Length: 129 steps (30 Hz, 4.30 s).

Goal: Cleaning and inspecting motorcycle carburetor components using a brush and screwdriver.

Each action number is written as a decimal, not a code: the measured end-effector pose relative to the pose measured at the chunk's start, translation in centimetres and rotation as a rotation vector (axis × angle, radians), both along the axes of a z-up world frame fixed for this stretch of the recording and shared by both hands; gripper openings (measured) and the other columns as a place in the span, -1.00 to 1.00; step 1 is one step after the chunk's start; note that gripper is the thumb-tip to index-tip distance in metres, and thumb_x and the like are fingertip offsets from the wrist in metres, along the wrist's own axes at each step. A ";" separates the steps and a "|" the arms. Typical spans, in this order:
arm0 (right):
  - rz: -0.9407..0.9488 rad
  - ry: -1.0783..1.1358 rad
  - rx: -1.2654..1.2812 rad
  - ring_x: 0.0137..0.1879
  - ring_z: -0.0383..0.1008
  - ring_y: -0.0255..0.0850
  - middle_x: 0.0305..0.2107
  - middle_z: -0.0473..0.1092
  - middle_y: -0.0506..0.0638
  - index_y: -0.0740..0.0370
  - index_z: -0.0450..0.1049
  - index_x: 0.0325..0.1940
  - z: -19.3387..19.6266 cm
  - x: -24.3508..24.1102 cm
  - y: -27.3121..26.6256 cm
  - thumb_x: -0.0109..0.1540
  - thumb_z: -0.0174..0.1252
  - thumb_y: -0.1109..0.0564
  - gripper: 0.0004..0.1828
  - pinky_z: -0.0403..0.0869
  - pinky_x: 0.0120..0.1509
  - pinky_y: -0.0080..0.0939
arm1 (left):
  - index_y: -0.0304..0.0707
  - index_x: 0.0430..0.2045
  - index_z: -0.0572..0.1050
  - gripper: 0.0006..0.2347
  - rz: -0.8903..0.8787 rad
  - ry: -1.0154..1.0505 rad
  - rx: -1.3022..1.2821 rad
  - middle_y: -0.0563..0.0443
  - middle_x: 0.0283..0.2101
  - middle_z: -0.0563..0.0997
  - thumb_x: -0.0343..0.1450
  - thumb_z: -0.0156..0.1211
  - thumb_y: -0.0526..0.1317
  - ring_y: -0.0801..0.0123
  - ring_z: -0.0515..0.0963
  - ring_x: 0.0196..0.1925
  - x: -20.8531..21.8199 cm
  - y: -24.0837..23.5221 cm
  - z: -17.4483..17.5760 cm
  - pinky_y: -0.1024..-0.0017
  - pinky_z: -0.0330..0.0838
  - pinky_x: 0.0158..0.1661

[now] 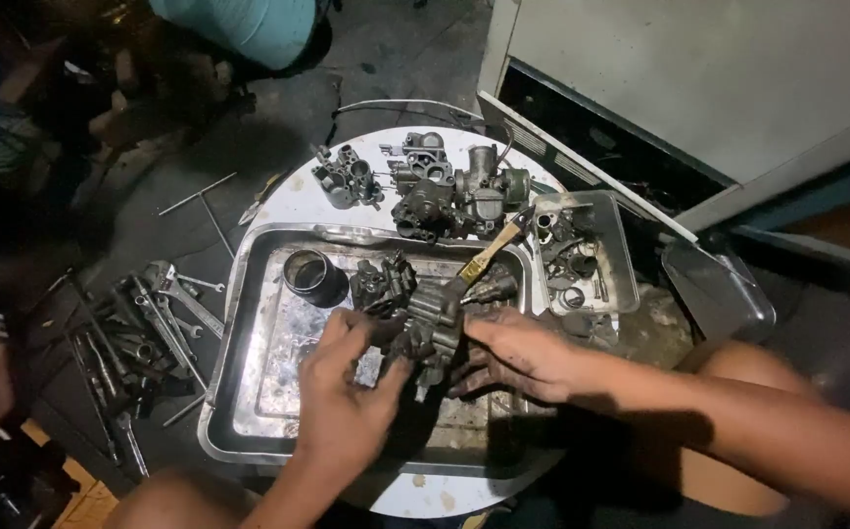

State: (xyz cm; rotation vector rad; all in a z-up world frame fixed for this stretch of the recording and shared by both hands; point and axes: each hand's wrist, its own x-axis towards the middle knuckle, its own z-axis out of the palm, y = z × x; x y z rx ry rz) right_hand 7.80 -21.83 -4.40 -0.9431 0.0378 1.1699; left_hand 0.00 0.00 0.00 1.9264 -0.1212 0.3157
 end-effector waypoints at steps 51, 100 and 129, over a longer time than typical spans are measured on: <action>0.848 -1.761 -1.001 0.36 0.17 0.33 0.14 0.31 0.33 0.39 0.44 0.07 -4.8 3.9 0.0 -0.09 0.22 0.58 -0.37 0.33 0.29 0.30 | -0.37 0.01 0.40 -0.71 -0.120 0.235 0.311 -0.23 -0.17 0.52 0.43 0.20 -0.29 0.01 0.56 -0.16 -7.9 1.2 -13.7 0.23 0.45 -0.21; 0.011 -1.026 -0.744 -0.25 0.40 -0.15 -0.39 0.53 0.12 0.33 0.64 -0.14 10.8 7.9 -3.9 -0.04 0.50 0.27 -0.61 0.42 -0.16 -0.18 | -0.26 -0.13 0.64 -0.71 0.251 0.945 -0.114 -0.33 -0.12 0.66 0.30 0.40 -0.20 -0.07 0.68 -0.05 -0.4 -2.2 -8.2 0.19 0.61 -0.24; -0.031 -1.632 -0.337 0.07 0.56 0.04 -0.06 0.48 0.26 0.46 0.39 0.12 11.7 4.2 -3.1 0.14 0.30 0.18 -0.49 0.58 0.22 -0.11 | -0.21 -0.41 0.69 -0.92 -0.027 0.703 0.046 0.02 -0.32 0.55 0.29 0.44 -0.28 0.34 0.55 -0.38 1.4 -2.3 -8.1 0.41 0.60 -0.22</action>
